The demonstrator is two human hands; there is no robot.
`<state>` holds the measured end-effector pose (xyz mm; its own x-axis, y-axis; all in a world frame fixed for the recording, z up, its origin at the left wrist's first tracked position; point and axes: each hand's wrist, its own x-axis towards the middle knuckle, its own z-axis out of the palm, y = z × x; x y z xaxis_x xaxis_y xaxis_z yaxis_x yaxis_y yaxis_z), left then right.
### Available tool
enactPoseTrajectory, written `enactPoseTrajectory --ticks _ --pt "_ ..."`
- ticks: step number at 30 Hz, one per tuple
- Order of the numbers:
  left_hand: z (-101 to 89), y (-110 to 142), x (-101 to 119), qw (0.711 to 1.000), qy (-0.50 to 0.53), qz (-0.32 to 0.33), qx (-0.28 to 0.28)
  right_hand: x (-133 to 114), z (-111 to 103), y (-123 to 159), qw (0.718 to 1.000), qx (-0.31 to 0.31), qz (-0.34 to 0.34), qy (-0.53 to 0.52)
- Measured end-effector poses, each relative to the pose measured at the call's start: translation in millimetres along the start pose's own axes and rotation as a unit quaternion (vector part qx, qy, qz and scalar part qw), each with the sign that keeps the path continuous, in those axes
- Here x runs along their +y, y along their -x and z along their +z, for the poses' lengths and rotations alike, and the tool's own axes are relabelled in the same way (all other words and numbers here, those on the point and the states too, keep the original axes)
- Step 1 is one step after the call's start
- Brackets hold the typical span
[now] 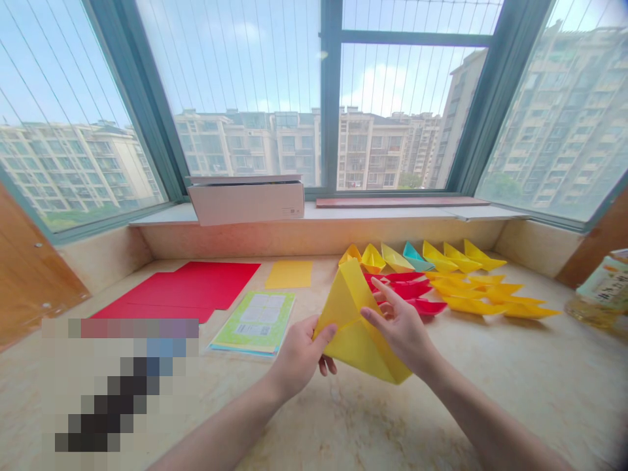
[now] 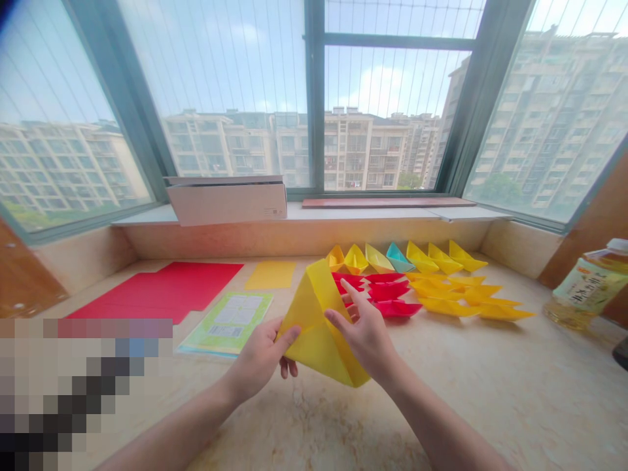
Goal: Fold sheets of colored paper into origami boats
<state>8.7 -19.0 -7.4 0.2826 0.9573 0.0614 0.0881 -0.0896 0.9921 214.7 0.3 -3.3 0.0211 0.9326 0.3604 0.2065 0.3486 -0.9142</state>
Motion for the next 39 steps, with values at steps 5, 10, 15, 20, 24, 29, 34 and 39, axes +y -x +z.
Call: enactPoseTrajectory --ticks 5,10,15,20,24,29,34,39 --pt "-0.6 -2.0 -2.1 0.996 -0.02 0.024 0.086 11.7 0.7 -0.9 0.99 0.004 -0.065 0.125" --pt "4.4 -0.1 -7.2 0.995 -0.044 0.025 0.086 21.0 4.3 -0.6 0.975 0.024 -0.102 0.194" --pt "7.8 2.3 -4.5 0.999 -0.036 -0.002 0.038 20.8 6.6 2.4 0.964 0.033 -0.14 0.223" --pt "11.2 5.3 -2.0 0.999 -0.024 -0.018 0.014 18.2 9.1 5.4 0.951 0.043 -0.178 0.249" --pt "12.5 5.7 -0.8 0.999 -0.009 -0.025 0.047 12.4 8.5 6.9 0.946 0.05 -0.165 0.275" --pt "13.7 7.3 1.4 0.999 0.011 -0.029 0.007 6.2 11.0 12.9 0.946 0.054 -0.138 0.288" --pt "17.6 7.4 1.8 0.998 0.043 -0.029 0.03 11.7 17.7 18.4 0.938 0.057 -0.183 0.287" --pt "17.4 6.5 2.1 0.997 0.07 -0.027 0.034 8.6 19.2 20.7 0.916 0.056 -0.239 0.316"
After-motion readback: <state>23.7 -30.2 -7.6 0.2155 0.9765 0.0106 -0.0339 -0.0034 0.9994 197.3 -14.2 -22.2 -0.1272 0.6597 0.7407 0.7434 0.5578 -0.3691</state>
